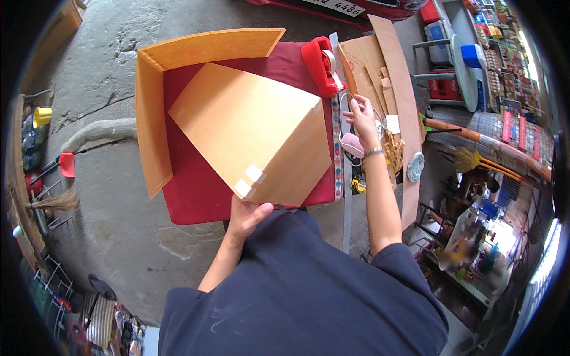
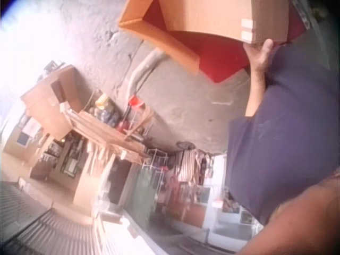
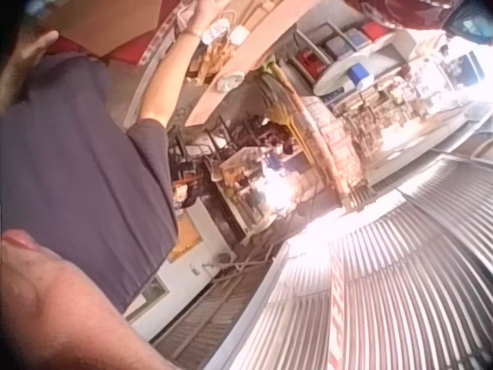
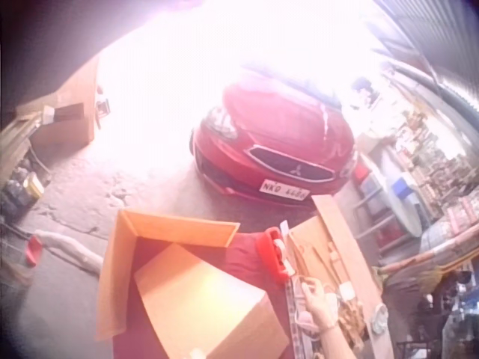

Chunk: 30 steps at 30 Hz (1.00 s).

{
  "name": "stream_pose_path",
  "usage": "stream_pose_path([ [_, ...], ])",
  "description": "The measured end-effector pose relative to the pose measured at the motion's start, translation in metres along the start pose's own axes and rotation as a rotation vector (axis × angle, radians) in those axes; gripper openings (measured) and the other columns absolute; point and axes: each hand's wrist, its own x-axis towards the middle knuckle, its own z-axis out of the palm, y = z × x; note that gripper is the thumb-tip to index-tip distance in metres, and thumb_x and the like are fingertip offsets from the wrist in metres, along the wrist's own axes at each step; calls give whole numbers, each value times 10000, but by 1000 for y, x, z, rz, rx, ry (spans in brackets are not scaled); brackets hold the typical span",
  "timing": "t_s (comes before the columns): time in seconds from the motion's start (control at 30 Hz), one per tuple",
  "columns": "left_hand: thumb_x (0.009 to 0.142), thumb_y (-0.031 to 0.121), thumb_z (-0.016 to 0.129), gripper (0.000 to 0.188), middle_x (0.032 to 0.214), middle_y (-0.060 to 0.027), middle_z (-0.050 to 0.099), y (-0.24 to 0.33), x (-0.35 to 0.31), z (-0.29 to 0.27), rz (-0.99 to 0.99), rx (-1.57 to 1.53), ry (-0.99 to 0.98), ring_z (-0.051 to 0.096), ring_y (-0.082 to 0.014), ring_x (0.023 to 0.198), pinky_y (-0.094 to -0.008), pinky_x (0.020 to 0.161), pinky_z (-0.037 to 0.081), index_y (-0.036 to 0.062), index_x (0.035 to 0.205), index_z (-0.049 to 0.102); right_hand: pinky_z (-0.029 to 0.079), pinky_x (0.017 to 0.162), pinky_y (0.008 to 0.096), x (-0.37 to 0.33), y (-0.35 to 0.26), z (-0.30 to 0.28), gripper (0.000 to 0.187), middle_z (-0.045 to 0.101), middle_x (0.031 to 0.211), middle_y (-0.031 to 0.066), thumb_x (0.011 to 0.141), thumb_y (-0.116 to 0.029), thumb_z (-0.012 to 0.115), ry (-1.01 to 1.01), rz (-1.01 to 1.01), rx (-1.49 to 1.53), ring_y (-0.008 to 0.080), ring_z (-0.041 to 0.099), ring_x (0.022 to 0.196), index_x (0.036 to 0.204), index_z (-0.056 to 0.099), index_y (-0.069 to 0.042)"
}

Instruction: The person assembles two cardboard boxes on a red work surface. They fold the flaps of a flat-packed box, secure the edges with adhesive tape, and then repeat the process for a second box. The person uses a tape dispenser to apply tape to the seams.

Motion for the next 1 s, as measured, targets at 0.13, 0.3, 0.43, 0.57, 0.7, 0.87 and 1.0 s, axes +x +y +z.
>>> stream_pose_path([
  [0.13,809,189,785,710,1405,-131,514,4,-12,-1,39,54,85,430,-256,1351,-416,1140,284,-40,1389,446,519,728,316,78,23,2,438,572,1242,62,1014,-412,514,-178,149,-3,204,680,900,1330,468,-113],
  [0.3,784,301,822,766,1418,-122,508,4,-26,0,95,146,148,420,-265,1361,-432,1153,256,-4,1388,463,542,725,326,121,12,10,325,665,1038,57,1007,-372,536,-399,238,-44,187,688,830,1173,568,-95],
  [0.43,823,348,779,724,1370,-102,546,-2,-19,19,116,192,219,466,-245,1322,-427,1126,321,19,1386,466,554,722,307,126,17,2,258,684,980,54,964,-295,625,-442,194,106,170,687,811,1096,626,-73],
  [0.57,866,307,743,651,1373,-93,540,-6,-9,28,147,195,227,478,-241,1310,-426,1107,359,35,1390,468,546,747,306,112,44,-3,221,690,973,48,920,-213,696,-414,151,465,161,685,805,1076,645,-64],
  [0.7,876,292,734,646,1385,-90,528,-10,-3,35,164,218,253,477,-245,1313,-434,1106,365,46,1404,455,461,927,396,93,73,2,177,653,1113,100,893,-203,710,-230,-329,190,224,597,1094,962,661,-47],
  [0.87,868,190,740,674,1391,-90,507,-7,1,47,157,100,273,454,-236,1318,-425,1121,312,33,1429,401,433,922,412,80,66,1,123,629,1080,128,860,-159,665,403,-654,-586,311,578,1060,934,695,-66],
  [1.0,912,104,674,591,1395,-92,501,-9,4,41,179,29,297,455,-221,1312,-406,1103,341,37,1431,399,499,751,334,18,50,5,120,661,954,114,910,-108,647,184,-567,-170,219,638,862,982,701,-29],
])
